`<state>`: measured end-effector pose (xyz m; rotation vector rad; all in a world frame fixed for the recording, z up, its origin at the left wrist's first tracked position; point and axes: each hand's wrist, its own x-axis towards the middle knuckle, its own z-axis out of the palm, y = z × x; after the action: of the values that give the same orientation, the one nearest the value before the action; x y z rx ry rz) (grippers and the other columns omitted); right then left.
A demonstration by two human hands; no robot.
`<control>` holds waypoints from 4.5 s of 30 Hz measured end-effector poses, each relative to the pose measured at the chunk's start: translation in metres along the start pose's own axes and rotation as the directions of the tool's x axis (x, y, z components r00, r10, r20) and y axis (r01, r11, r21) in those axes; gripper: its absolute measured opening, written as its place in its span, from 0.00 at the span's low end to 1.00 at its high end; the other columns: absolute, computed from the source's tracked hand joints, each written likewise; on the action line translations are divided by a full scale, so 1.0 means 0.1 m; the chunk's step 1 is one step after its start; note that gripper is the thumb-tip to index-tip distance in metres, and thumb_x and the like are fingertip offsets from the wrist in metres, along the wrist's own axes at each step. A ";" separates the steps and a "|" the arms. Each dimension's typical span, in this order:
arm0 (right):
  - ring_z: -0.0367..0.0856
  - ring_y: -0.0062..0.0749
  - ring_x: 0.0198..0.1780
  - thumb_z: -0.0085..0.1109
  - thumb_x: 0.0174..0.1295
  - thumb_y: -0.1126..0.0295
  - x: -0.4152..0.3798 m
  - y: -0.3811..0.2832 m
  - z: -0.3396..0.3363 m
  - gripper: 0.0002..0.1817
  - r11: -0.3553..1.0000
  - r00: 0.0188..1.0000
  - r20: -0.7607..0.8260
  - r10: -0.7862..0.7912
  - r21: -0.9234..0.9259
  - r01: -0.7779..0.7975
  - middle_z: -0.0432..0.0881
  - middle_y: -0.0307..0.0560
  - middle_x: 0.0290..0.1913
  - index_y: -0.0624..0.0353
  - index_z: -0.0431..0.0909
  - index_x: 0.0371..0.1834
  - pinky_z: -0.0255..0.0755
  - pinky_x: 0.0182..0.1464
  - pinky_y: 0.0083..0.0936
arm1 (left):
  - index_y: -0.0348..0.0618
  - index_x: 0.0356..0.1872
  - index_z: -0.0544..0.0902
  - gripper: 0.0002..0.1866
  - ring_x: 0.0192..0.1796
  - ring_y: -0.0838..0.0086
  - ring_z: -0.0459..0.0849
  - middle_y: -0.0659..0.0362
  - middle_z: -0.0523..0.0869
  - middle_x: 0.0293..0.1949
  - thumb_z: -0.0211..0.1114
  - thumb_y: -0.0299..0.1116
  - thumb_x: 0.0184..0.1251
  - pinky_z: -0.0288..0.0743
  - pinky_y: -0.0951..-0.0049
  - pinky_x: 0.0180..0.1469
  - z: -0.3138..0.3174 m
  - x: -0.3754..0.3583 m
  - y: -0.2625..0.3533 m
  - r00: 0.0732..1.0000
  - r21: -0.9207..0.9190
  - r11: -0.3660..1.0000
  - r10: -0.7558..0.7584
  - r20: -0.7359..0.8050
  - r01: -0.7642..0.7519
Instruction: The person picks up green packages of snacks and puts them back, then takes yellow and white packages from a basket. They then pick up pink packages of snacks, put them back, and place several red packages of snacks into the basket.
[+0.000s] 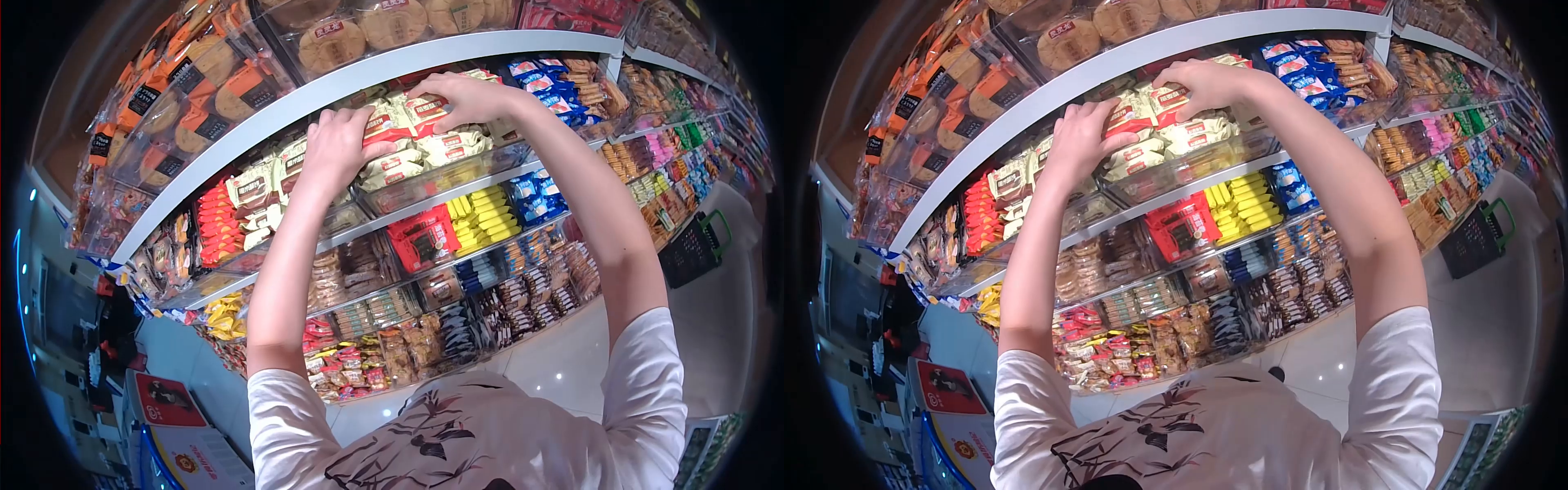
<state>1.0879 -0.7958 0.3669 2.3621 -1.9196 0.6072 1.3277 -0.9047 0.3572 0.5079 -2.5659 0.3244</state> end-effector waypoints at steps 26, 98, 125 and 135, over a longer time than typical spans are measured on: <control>0.70 0.43 0.65 0.70 0.55 0.55 -1.04 0.01 -0.15 0.37 0.956 0.876 -0.394 0.279 0.028 -0.292 0.73 0.52 0.61 0.53 0.68 0.66 0.65 0.64 0.35 | 0.48 0.66 0.71 0.39 0.64 0.60 0.70 0.52 0.76 0.60 0.63 0.62 0.58 0.59 0.54 0.62 0.10 0.05 0.30 0.992 0.005 1.000 -0.015 -0.128 0.016; 0.83 0.49 0.42 0.52 0.65 0.61 -11.01 1.40 1.06 0.12 -0.183 -0.191 0.018 0.981 0.397 -0.899 0.84 0.51 0.36 0.55 0.78 0.43 0.76 0.45 0.42 | 0.43 0.65 0.68 0.24 0.44 0.72 0.83 0.55 0.80 0.56 0.47 0.45 0.74 0.78 0.75 0.41 2.77 0.48 10.95 -0.051 0.097 0.011 0.907 0.418 0.995; 0.83 0.47 0.45 0.55 0.63 0.61 -16.24 5.78 -1.33 0.16 -0.292 -0.250 0.157 0.955 0.365 -0.884 0.85 0.53 0.40 0.58 0.77 0.50 0.75 0.49 0.39 | 0.45 0.56 0.74 0.19 0.39 0.73 0.82 0.59 0.82 0.46 0.54 0.43 0.71 0.74 0.74 0.38 3.60 3.32 15.90 0.049 0.067 -0.127 0.735 0.676 0.990; 0.83 0.44 0.44 0.53 0.64 0.61 -16.14 7.55 -1.43 0.16 -0.235 -0.108 0.258 0.960 0.531 -0.814 0.84 0.52 0.41 0.59 0.78 0.49 0.75 0.47 0.36 | 0.46 0.55 0.76 0.17 0.44 0.76 0.81 0.60 0.83 0.45 0.54 0.44 0.72 0.75 0.74 0.41 4.43 4.48 16.71 0.070 0.061 -0.195 0.600 0.797 0.979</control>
<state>0.0766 0.5724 -0.1806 -0.0495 -3.3411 1.5487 0.0907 0.3307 -0.0057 1.1399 -1.6054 -3.2141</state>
